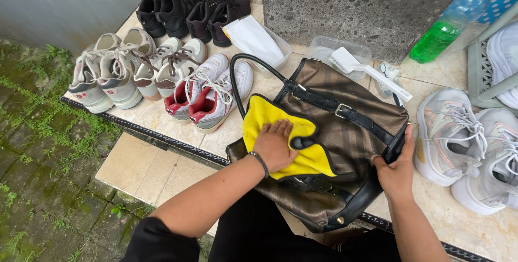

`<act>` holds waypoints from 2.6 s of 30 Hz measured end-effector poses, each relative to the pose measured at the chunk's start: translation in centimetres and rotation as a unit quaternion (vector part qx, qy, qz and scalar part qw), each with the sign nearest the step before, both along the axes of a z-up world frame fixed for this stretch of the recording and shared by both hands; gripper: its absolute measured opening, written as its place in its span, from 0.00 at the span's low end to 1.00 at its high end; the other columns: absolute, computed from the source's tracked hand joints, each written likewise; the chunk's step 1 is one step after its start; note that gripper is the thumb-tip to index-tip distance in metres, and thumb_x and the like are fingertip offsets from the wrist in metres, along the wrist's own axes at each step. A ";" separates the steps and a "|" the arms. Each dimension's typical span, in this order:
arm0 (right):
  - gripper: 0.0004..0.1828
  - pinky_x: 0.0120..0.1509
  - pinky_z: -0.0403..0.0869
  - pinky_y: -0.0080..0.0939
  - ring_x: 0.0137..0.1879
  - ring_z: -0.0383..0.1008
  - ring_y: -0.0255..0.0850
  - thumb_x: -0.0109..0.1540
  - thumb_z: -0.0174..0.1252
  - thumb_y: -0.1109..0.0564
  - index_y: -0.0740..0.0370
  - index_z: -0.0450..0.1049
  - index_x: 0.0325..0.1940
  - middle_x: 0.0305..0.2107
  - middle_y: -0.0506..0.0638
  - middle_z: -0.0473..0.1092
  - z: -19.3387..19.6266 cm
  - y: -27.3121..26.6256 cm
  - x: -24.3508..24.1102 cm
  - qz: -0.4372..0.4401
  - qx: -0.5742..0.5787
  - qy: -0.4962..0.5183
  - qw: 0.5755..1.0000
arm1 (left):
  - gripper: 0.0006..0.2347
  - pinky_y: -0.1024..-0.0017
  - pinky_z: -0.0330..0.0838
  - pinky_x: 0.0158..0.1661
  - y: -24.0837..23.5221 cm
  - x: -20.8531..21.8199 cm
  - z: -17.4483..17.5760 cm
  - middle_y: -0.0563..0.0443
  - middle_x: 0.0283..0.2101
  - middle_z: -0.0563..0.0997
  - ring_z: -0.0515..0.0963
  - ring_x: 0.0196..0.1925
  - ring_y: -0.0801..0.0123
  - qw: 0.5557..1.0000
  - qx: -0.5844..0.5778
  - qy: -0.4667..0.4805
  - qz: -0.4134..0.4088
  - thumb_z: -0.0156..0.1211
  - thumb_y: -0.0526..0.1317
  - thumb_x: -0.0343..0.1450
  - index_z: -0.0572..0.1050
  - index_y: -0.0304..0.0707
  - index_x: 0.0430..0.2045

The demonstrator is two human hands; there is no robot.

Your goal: The person cleans a brown bag using a yellow cloth and a toothbrush. The person wipes the outer surface of the bag with the yellow cloth and then cleans the metal buckles with the toothbrush.

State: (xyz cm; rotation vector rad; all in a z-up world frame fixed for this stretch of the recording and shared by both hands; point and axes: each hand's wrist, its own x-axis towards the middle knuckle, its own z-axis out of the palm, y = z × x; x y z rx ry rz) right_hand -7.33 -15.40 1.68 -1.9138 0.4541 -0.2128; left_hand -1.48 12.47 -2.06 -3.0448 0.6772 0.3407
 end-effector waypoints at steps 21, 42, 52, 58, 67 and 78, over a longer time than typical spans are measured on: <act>0.56 0.79 0.49 0.62 0.79 0.48 0.60 0.59 0.56 0.70 0.40 0.37 0.83 0.75 0.65 0.48 -0.8 0.1 0.0 -0.018 -0.013 -0.011 1.000 | 0.38 0.56 0.55 0.62 1.1 1.5 -0.6 0.32 0.62 0.72 0.67 0.66 0.46 0.994 0.006 -0.085 0.070 0.31 0.64 0.71 0.68 0.25 0.61; 0.55 0.76 0.53 0.65 0.77 0.52 0.65 0.60 0.55 0.67 0.38 0.37 0.83 0.72 0.69 0.50 0.0 0.9 -0.2 -0.023 -0.029 -0.004 0.999 | 0.31 0.61 0.49 0.61 -1.3 3.8 -0.1 0.44 0.59 0.76 0.70 0.61 0.59 0.999 0.005 -0.028 0.027 0.30 0.61 0.74 0.74 0.37 0.56; 0.55 0.77 0.52 0.64 0.77 0.51 0.63 0.60 0.55 0.68 0.38 0.37 0.83 0.73 0.67 0.49 0.0 0.6 -0.2 -0.015 -0.018 0.001 1.000 | 0.38 0.61 0.46 0.62 -0.8 3.0 0.5 0.43 0.64 0.70 0.65 0.67 0.58 0.998 0.039 -0.021 0.054 0.23 0.66 0.70 0.67 0.35 0.62; 0.55 0.76 0.54 0.64 0.76 0.53 0.64 0.60 0.55 0.67 0.37 0.36 0.83 0.72 0.69 0.51 0.0 0.9 -0.2 -0.021 -0.018 -0.010 1.000 | 0.35 0.60 0.45 0.62 -1.2 2.4 1.3 0.42 0.62 0.73 0.67 0.69 0.55 0.992 -0.116 0.033 0.033 0.36 0.63 0.67 0.72 0.33 0.58; 0.54 0.78 0.51 0.65 0.78 0.49 0.65 0.60 0.54 0.67 0.40 0.36 0.83 0.74 0.69 0.48 -0.1 0.4 -0.1 -0.008 -0.021 -0.010 1.000 | 0.45 0.58 0.38 0.65 -2.7 1.2 8.1 0.40 0.66 0.70 0.65 0.70 0.58 0.994 0.020 0.081 0.067 0.28 0.75 0.66 0.65 0.33 0.64; 0.56 0.77 0.52 0.65 0.78 0.51 0.64 0.58 0.53 0.70 0.41 0.35 0.83 0.74 0.69 0.48 -1.7 0.4 0.1 -0.016 -0.025 -0.042 0.999 | 0.32 0.59 0.55 0.59 -7.0 1.9 3.0 0.46 0.53 0.79 0.76 0.60 0.60 0.991 -0.116 0.067 -0.002 0.39 0.64 0.67 0.75 0.38 0.52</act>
